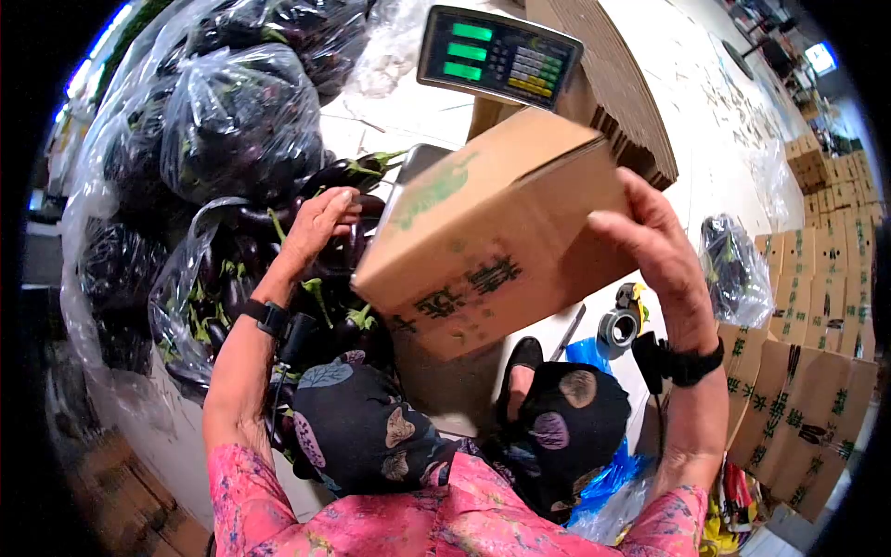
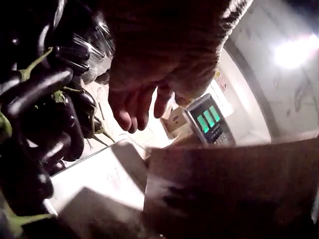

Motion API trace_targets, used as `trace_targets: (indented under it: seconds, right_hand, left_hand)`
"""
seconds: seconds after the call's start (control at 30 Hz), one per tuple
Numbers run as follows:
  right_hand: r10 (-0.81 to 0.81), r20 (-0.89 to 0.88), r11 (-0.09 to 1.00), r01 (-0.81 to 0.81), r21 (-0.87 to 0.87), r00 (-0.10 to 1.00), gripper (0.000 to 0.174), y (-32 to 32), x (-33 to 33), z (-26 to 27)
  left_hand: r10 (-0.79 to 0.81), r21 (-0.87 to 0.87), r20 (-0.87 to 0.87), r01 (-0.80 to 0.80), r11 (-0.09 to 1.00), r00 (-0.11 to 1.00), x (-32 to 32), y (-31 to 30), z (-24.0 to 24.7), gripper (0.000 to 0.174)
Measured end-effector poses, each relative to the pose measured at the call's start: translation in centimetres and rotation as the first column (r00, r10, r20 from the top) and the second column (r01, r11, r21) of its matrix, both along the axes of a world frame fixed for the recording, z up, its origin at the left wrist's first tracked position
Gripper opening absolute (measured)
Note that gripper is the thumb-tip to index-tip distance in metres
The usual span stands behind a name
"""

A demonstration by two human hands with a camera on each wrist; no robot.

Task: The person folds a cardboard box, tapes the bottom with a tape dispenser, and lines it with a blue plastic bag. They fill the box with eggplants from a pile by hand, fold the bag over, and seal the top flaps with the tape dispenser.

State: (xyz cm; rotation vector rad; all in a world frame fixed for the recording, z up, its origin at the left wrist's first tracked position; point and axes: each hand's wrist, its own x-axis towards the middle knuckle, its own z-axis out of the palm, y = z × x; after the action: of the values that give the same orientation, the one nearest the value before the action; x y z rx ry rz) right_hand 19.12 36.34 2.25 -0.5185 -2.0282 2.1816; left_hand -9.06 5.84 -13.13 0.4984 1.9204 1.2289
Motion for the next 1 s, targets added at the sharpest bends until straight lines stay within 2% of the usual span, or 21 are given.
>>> trace_targets:
  seconds: [0.03,0.07,0.1,0.17,0.23,0.3,0.33,0.37,0.43,0.5,0.57,0.6,0.63,0.67,0.7,0.77,0.8,0.83,0.9,0.93,1.0]
  right_hand:
    - [0.081,-0.014,0.974,-0.076,0.214,0.997,0.017,-1.4,-0.7,-0.1]
    - [0.204,0.073,0.883,-0.215,0.417,0.976,0.016,-2.9,-1.3,-0.2]
    - [0.300,0.184,0.730,-0.349,0.587,0.936,0.016,-4.6,-1.9,-0.7]
    - [0.399,0.146,0.549,-0.364,0.753,0.905,0.015,-8.3,-2.9,-5.3]
    - [0.474,0.298,0.338,-0.484,0.807,0.829,0.018,-12.2,-3.6,-6.0]
    - [0.540,0.271,0.371,-0.514,0.773,0.797,0.018,-14.5,-3.7,-5.9]
    - [0.570,0.241,0.414,-0.528,0.741,0.785,0.018,-14.9,-3.5,-6.4]
    - [0.563,0.286,0.457,-0.581,0.674,0.775,0.022,-15.3,-3.3,-6.2]
    - [0.428,0.002,0.385,-0.185,0.904,0.904,0.030,-14.6,-2.9,-6.1]
    - [0.046,-0.091,0.205,0.080,0.976,0.995,0.045,-12.4,-3.0,-6.1]
    - [-0.294,-0.207,0.091,0.243,0.966,0.933,0.052,-10.2,-3.1,-9.2]
    - [-0.400,0.124,0.522,0.115,0.845,0.908,0.054,-9.3,-3.1,-9.9]
    - [-0.339,0.452,0.852,0.065,0.520,0.825,0.058,-8.6,-3.1,-10.8]
    - [-0.339,0.382,0.891,0.162,0.425,0.860,0.064,-8.8,-3.1,-14.4]
    - [-0.359,0.439,0.862,0.112,0.494,0.824,0.057,-9.3,-4.0,-12.5]
    - [-0.212,0.382,0.977,0.201,0.069,0.900,0.047,-8.6,-2.8,-11.7]
    - [-0.178,0.448,0.970,0.233,-0.072,0.876,0.039,-7.3,-1.9,-12.4]
    - [-0.209,0.461,0.922,0.331,-0.201,0.863,0.042,-5.7,-0.5,-14.5]
    - [-0.259,0.453,0.772,0.464,-0.433,0.853,0.051,-5.5,0.2,-17.0]
    - [-0.296,0.434,0.826,0.456,-0.332,0.851,0.059,-6.2,0.0,-17.5]
    - [-0.353,0.544,0.834,0.519,-0.186,0.761,0.064,-7.4,-0.9,-18.4]
  left_hand:
    - [0.057,0.033,-0.017,-0.056,0.998,0.998,0.6,0.2,1.5,0.052]
    - [0.049,0.073,0.003,-0.049,0.996,0.999,1.3,0.4,3.2,0.055]
    - [0.041,0.116,0.023,-0.043,0.992,0.999,2.2,0.7,5.0,0.057]
    - [-0.043,0.223,0.117,0.016,0.975,0.992,2.5,1.2,4.9,0.065]
    - [-0.026,0.161,0.126,0.006,0.987,0.992,3.8,3.0,5.1,0.070]
    - [-0.079,0.129,0.032,0.075,0.989,0.996,5.7,4.1,7.4,0.076]
    - [-0.070,0.183,-0.258,0.120,0.976,0.964,5.6,4.8,4.3,0.075]
    - [-0.125,0.092,-0.313,0.161,0.983,0.942,5.6,4.4,1.5,0.067]
    - [-0.148,0.057,-0.415,0.187,0.981,0.898,6.5,4.1,0.5,0.059]
    - [-0.141,-0.053,-0.426,0.130,0.990,0.894,8.0,3.3,0.4,0.063]
    - [-0.091,-0.019,-0.484,0.093,0.995,0.871,9.0,2.7,-0.6,0.066]
    - [-0.087,-0.008,-0.494,0.095,0.995,0.865,9.1,2.6,-0.7,0.066]
    - [-0.082,0.003,-0.505,0.096,0.995,0.859,9.0,2.5,-0.5,0.065]
    - [-0.071,0.013,-0.518,0.090,0.996,0.853,8.7,2.2,-0.3,0.065]
    - [-0.055,0.060,-0.380,0.084,0.995,0.924,8.1,1.6,0.0,0.062]
    - [-0.050,0.141,-0.074,0.060,0.988,0.996,6.9,-0.2,0.5,0.057]
    - [-0.002,0.320,0.331,-0.110,0.941,0.944,6.9,-1.0,-0.2,0.054]
    - [-0.026,0.381,0.575,-0.240,0.893,0.818,6.8,-1.6,-1.7,0.053]
    - [0.021,0.338,0.624,-0.293,0.894,0.782,7.8,-1.9,-3.6,0.052]
    - [0.034,0.357,0.597,-0.303,0.883,0.801,8.0,-1.7,-4.5,0.054]
    - [0.160,0.132,0.384,-0.226,0.965,0.909,8.4,-2.1,-6.9,0.057]
